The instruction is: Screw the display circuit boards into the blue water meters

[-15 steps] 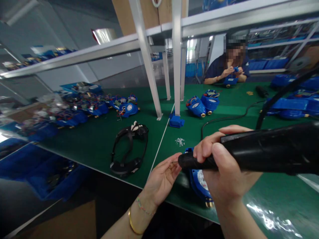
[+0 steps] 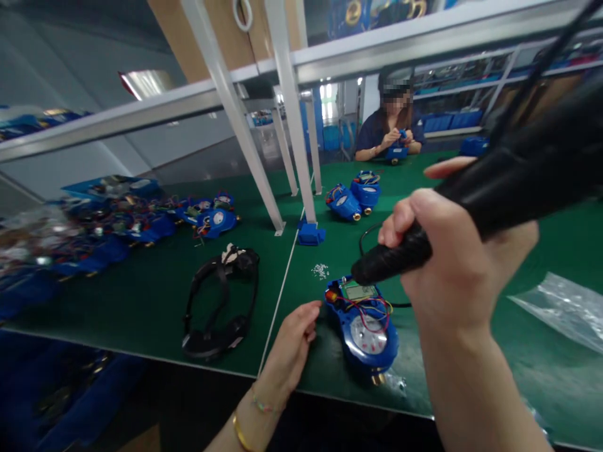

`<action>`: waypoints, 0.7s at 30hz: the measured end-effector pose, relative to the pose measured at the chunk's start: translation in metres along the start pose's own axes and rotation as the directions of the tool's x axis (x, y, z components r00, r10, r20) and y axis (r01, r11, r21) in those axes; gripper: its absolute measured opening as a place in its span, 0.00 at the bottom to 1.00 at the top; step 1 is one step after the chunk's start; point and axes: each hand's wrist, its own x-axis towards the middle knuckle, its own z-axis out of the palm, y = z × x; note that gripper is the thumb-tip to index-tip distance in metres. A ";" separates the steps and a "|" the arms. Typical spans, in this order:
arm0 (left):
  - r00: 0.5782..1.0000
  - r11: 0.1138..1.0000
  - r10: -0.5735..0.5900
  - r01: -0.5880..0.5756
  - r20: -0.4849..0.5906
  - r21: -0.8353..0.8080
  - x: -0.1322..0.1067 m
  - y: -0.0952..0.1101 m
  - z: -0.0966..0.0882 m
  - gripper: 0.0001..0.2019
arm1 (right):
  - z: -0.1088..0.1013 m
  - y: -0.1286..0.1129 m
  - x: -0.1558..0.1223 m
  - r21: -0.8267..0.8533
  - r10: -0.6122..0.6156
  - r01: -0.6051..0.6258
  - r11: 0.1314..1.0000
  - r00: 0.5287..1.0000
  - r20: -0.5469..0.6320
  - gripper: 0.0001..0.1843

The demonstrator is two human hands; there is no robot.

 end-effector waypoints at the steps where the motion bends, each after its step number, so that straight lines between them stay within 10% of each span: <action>1: 1.000 0.997 0.002 -0.002 -0.003 0.081 0.003 -0.002 0.002 0.15 | 0.000 0.004 0.006 -0.021 -0.009 0.010 1.000 0.999 0.038 0.11; 6: 0.995 0.970 -0.048 0.027 0.085 0.242 0.014 -0.011 0.017 0.32 | 0.007 0.027 0.017 -0.128 0.079 -0.057 0.990 0.982 0.173 0.14; 21: 0.965 0.976 -0.156 0.119 0.210 0.182 0.019 -0.018 0.025 0.31 | 0.017 0.057 0.016 -0.152 0.143 -0.103 0.983 0.949 0.281 0.09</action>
